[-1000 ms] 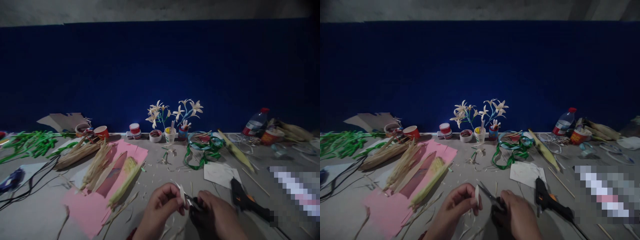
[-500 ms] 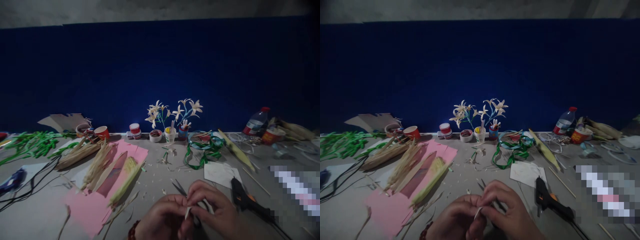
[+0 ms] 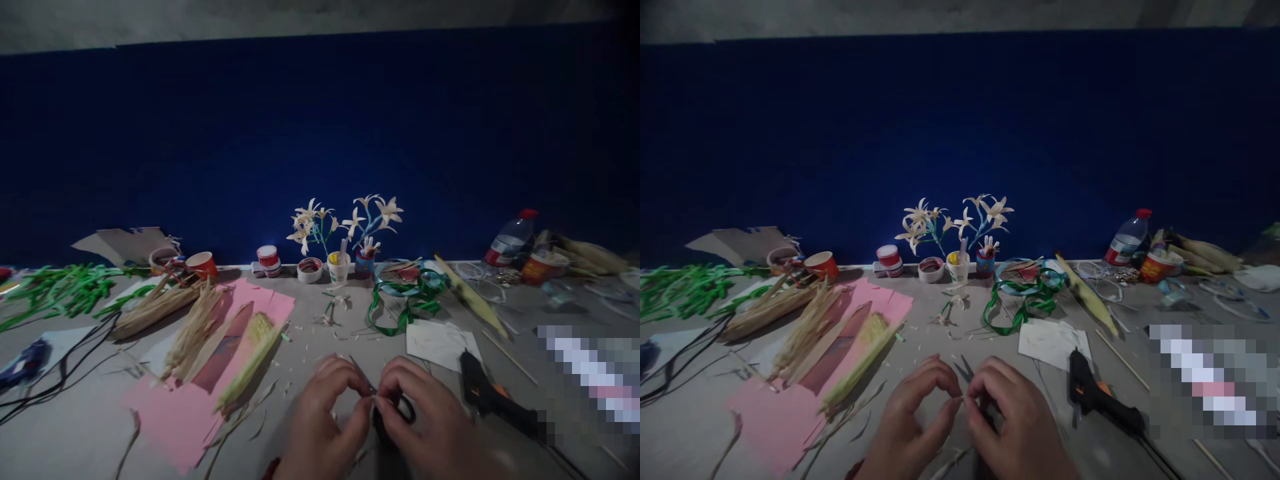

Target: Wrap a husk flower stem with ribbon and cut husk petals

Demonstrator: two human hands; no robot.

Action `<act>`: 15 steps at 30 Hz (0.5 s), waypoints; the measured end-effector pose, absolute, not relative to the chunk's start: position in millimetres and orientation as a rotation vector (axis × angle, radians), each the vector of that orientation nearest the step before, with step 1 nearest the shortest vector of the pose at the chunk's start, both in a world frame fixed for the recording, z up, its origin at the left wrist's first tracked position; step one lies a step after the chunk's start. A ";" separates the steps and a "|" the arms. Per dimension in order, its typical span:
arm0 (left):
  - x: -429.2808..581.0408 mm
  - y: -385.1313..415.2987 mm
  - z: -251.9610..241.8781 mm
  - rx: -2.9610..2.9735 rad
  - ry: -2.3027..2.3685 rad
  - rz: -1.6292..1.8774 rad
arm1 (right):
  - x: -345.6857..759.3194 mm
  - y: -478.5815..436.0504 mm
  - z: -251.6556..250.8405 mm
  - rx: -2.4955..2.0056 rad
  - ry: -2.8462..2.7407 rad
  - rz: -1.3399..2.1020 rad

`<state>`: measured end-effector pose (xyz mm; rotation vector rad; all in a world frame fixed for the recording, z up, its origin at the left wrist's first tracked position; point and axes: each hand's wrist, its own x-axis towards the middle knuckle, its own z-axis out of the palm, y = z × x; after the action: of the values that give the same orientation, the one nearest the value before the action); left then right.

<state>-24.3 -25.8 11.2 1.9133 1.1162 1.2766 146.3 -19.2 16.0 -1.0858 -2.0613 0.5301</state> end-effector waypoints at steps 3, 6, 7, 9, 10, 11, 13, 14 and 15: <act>-19.8 -28.8 4.8 2.080 1.163 1.380 | 144.2 -21.6 11.1 -1.064 -2.061 0.463; -17.0 -30.2 1.0 2.190 1.231 1.468 | 142.6 -23.8 4.7 -1.060 -2.044 0.428; -17.0 -29.8 0.0 2.218 1.250 1.494 | 142.2 -24.2 2.6 -1.059 -2.033 0.429; -18.9 -27.8 -2.2 2.264 1.292 1.527 | 142.1 -24.5 -0.8 -1.056 -2.009 0.434; -20.8 -26.3 -3.2 2.283 1.318 1.538 | 142.6 -24.4 -1.9 -1.063 -1.995 0.432; -23.3 -24.9 -4.2 2.293 1.354 1.548 | 143.4 -24.2 -2.7 -1.073 -1.976 0.426; -28.7 -22.8 -4.9 2.261 1.414 1.583 | 146.1 -23.8 -3.4 -1.089 -1.927 0.403; -31.1 -22.5 -4.4 2.225 1.423 1.585 | 147.7 -23.6 -3.5 -1.094 -1.906 0.391; -32.7 -22.7 -3.3 2.197 1.409 1.562 | 149.2 -23.6 -3.7 -1.099 -1.894 0.383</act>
<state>-32.7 -22.7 -3.3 2.1970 1.4086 1.5624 149.2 -23.6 -3.7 -1.0993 -1.8940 0.3828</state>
